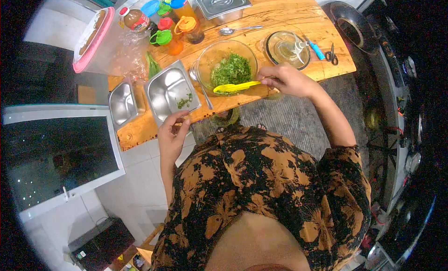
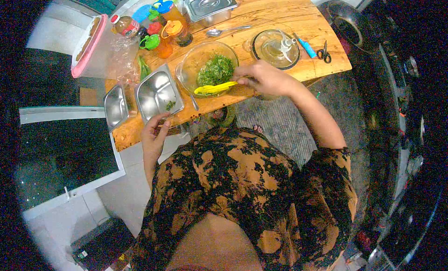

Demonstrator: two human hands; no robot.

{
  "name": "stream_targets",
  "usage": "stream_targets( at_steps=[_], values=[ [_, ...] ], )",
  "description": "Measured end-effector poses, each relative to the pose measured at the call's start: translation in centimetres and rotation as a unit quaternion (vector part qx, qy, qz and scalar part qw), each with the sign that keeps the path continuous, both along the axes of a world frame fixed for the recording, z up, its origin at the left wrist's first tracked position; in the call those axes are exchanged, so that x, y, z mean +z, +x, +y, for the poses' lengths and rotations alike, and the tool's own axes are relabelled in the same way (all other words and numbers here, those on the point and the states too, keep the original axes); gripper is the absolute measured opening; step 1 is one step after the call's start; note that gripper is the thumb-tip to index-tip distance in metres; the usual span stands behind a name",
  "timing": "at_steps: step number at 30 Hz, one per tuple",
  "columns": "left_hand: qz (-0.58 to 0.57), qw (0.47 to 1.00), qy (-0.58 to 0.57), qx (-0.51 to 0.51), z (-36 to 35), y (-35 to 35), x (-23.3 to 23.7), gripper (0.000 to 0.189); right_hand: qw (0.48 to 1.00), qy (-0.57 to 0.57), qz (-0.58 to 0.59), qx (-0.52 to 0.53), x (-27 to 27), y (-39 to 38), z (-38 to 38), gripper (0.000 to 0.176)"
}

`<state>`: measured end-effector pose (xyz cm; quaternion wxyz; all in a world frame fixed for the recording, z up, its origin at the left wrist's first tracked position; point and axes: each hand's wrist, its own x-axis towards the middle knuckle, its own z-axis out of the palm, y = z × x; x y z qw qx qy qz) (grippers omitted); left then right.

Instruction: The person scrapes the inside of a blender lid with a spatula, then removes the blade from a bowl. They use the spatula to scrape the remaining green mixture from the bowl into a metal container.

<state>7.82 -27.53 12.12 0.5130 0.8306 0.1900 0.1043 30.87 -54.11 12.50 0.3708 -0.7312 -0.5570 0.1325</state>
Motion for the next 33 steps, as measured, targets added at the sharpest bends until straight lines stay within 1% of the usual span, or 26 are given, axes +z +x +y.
stream_targets(
  at_steps=[3,5,7,9,10,11,13,15,17,19,20,21,22,23,25,26,27,29,30,31,33],
  values=[
    [0.0,1.0,-0.005,-0.006,0.4,0.0,-0.3,0.022,0.999,-0.023,0.029,-0.002,0.4,0.8,-1.1,0.012],
    [0.023,1.0,0.012,-0.016,0.6,0.0,-0.3,0.022,0.998,-0.044,0.039,-0.01,0.8,1.6,-1.6,0.011],
    [0.013,1.0,0.007,-0.017,0.6,0.0,-0.5,0.022,0.997,-0.064,0.049,-0.016,1.6,2.5,-1.7,0.01],
    [0.001,1.0,0.004,-0.019,1.0,0.0,-0.7,0.023,0.996,-0.072,-0.053,-0.003,2.8,3.3,-1.6,0.01],
    [-0.006,1.0,-0.001,-0.025,1.2,-0.1,-0.8,0.023,0.991,-0.111,-0.068,-0.004,3.9,3.5,-1.4,0.01],
    [-0.014,0.999,-0.006,-0.031,1.5,-0.1,-0.9,0.023,0.991,-0.112,-0.07,-0.005,3.9,3.7,-1.1,0.01],
    [-0.01,1.0,-0.016,-0.025,1.8,-0.1,-0.8,0.023,0.974,-0.105,-0.188,-0.069,3.8,4.0,-0.6,0.011],
    [-0.007,0.999,-0.027,-0.019,2.0,-0.1,-0.6,0.023,0.973,-0.133,-0.178,-0.058,4.8,3.5,-0.1,0.011],
    [0.005,0.998,0.033,-0.046,2.3,0.0,-0.2,0.022,0.971,-0.162,-0.169,-0.047,5.2,3.3,0.6,0.012],
    [-0.022,0.998,0.033,-0.041,2.4,0.1,-1.1,0.022,0.964,-0.077,-0.241,-0.081,4.7,3.3,1.3,0.012],
    [-0.048,0.997,0.038,-0.038,2.5,0.1,-1.3,0.022,0.963,-0.08,-0.243,-0.079,4.5,2.9,1.8,0.012],
    [-0.051,0.997,0.034,-0.036,2.7,0.2,-1.2,0.022,0.947,-0.116,-0.292,-0.062,4.5,2.3,2.3,0.014],
    [-0.016,0.999,0.002,-0.034,2.9,0.4,-0.9,0.023,0.928,-0.151,-0.339,-0.045,4.5,1.6,2.7,0.017],
    [0.019,0.999,-0.031,-0.031,3.1,0.4,-0.8,0.023,0.926,-0.153,-0.343,-0.042,4.5,1.0,3.1,0.017],
    [0.011,0.998,-0.054,-0.033,3.8,0.3,-1.1,0.024,0.907,-0.092,-0.401,-0.086,4.6,-0.5,3.8,0.022],
    [0.007,0.997,-0.074,-0.036,4.1,0.2,-1.2,0.026,0.897,-0.1,-0.422,-0.09,4.9,-1.1,3.9,0.027],
    [0.003,0.996,-0.079,-0.032,4.2,0.2,-1.3,0.026,0.895,-0.102,-0.426,-0.084,5.2,-1.6,4.1,0.027],
    [-0.001,0.995,-0.101,-0.027,4.5,0.2,-1.4,0.026,0.885,-0.118,-0.435,-0.119,5.6,-2.3,4.4,0.024],
    [-0.004,0.994,-0.106,-0.024,4.8,0.2,-1.7,0.026,0.889,-0.099,-0.432,-0.117,5.4,-2.2,4.5,0.019],
    [-0.017,0.995,-0.092,-0.036,5.2,0.2,-2.1,0.025,0.888,-0.102,-0.434,-0.112,4.8,-2.0,4.4,0.019],
    [-0.034,0.995,-0.082,-0.045,5.5,0.0,-2.4,0.025,0.849,-0.294,-0.43,-0.089,4.0,-1.5,4.3,0.013]
  ],
)
